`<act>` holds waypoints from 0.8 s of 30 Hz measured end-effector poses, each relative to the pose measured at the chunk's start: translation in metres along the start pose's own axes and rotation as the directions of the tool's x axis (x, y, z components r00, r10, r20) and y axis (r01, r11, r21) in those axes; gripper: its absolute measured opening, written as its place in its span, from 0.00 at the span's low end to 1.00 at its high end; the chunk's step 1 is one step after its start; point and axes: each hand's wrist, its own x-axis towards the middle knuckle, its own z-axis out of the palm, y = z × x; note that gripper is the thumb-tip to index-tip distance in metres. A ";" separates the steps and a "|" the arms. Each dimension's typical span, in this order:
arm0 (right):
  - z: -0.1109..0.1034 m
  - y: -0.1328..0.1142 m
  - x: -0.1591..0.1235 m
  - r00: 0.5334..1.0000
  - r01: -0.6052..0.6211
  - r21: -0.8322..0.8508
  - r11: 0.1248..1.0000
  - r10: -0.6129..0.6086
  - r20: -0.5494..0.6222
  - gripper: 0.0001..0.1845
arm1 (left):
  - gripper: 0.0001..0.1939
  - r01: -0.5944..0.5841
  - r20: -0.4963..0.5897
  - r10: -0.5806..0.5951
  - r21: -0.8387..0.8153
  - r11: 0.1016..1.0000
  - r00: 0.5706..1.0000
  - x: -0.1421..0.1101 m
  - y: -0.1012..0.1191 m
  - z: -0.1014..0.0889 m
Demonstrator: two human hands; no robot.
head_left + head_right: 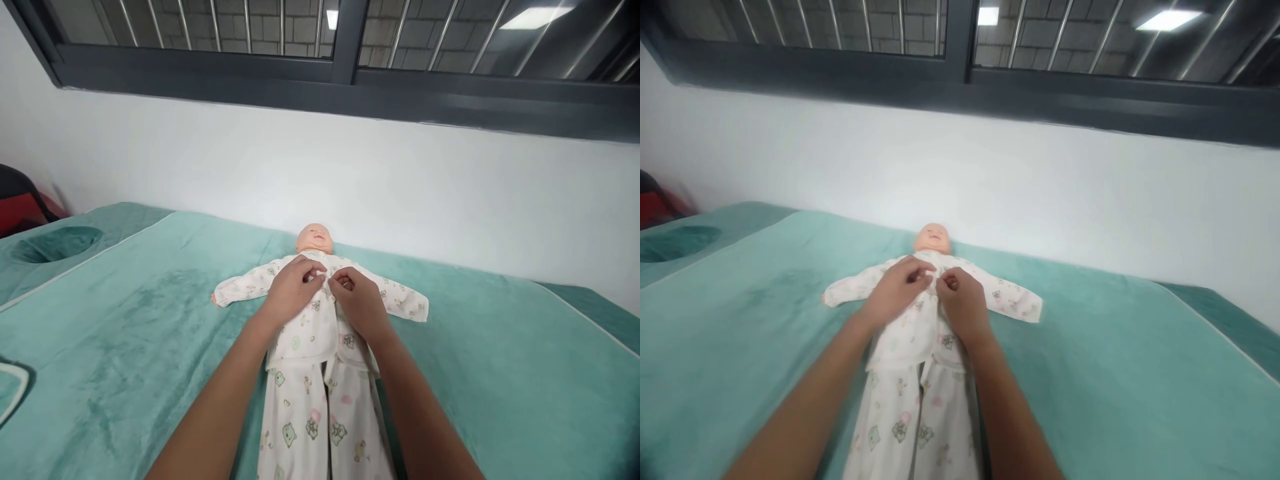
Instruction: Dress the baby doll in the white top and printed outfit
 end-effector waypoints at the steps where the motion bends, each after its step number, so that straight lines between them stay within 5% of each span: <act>1: 0.001 0.001 0.002 1.000 -0.015 0.025 1.000 0.016 -0.020 0.06 | 0.11 0.009 0.005 -0.009 0.006 1.000 1.000 0.001 0.000 0.000; 8: 0.002 0.012 0.009 0.993 -0.095 0.253 0.963 0.109 -0.044 0.08 | 0.11 0.018 0.009 -0.019 0.089 0.996 1.000 0.004 0.001 0.004; 14: 0.004 0.017 0.010 0.997 -0.070 0.326 0.943 0.076 -0.005 0.07 | 0.06 -0.022 -0.117 0.028 0.053 0.998 0.993 0.004 -0.002 0.013; 20: 0.003 0.015 0.009 0.996 -0.088 0.395 0.914 0.084 0.028 0.09 | 0.04 0.023 -0.098 -0.014 0.087 0.996 0.995 0.005 0.002 0.014; 24: 0.003 0.015 0.008 0.996 -0.084 0.451 0.888 0.076 0.036 0.10 | 0.05 0.058 -0.122 -0.061 -0.030 0.998 0.991 0.005 0.004 0.013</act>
